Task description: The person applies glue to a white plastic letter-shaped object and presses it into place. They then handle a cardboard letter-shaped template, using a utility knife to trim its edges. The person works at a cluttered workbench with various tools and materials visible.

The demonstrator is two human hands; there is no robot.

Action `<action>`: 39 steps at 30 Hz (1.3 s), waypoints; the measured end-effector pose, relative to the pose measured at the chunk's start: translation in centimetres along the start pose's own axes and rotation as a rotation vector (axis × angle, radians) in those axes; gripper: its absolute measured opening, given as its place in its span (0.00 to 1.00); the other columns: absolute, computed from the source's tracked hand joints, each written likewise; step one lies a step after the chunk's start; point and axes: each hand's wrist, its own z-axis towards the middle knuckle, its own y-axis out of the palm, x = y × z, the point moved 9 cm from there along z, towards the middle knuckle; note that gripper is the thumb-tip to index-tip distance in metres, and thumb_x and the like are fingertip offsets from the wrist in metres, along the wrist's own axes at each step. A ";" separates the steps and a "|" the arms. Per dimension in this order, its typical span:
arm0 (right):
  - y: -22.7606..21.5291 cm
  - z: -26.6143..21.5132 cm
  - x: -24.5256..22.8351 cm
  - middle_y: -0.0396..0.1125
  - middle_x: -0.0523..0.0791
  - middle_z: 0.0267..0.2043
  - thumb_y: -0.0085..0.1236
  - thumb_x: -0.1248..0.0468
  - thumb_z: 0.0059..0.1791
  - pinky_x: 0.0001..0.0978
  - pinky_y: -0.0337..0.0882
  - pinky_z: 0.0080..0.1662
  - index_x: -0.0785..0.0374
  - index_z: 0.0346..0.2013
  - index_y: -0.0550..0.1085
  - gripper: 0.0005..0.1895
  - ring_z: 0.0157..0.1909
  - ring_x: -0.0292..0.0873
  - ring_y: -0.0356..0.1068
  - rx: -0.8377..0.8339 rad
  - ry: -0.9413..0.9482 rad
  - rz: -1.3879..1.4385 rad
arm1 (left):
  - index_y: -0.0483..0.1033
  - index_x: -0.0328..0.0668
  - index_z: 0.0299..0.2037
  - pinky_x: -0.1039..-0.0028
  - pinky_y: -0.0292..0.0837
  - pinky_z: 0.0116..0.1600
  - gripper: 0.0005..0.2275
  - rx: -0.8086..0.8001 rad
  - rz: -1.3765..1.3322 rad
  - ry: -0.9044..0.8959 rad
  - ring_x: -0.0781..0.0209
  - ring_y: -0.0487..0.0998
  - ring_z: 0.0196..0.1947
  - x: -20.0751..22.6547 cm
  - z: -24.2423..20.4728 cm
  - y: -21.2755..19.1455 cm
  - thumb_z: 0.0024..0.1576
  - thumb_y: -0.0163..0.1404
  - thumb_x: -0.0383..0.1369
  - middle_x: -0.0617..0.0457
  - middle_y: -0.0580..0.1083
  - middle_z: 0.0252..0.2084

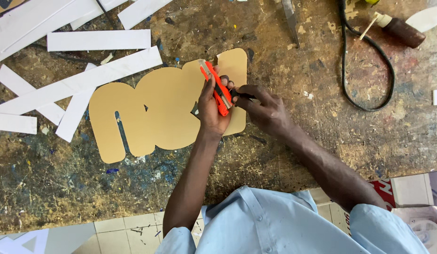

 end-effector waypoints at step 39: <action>7.7 -8.8 6.8 0.70 0.57 0.65 0.32 0.46 0.69 0.54 0.71 0.64 0.67 0.77 0.67 0.33 0.66 0.50 0.66 0.016 0.834 0.969 | 0.60 0.39 0.68 0.68 0.83 0.43 0.23 -0.110 0.555 0.496 0.61 0.80 0.40 1.0 -3.4 6.2 0.78 0.41 0.51 0.45 0.72 0.50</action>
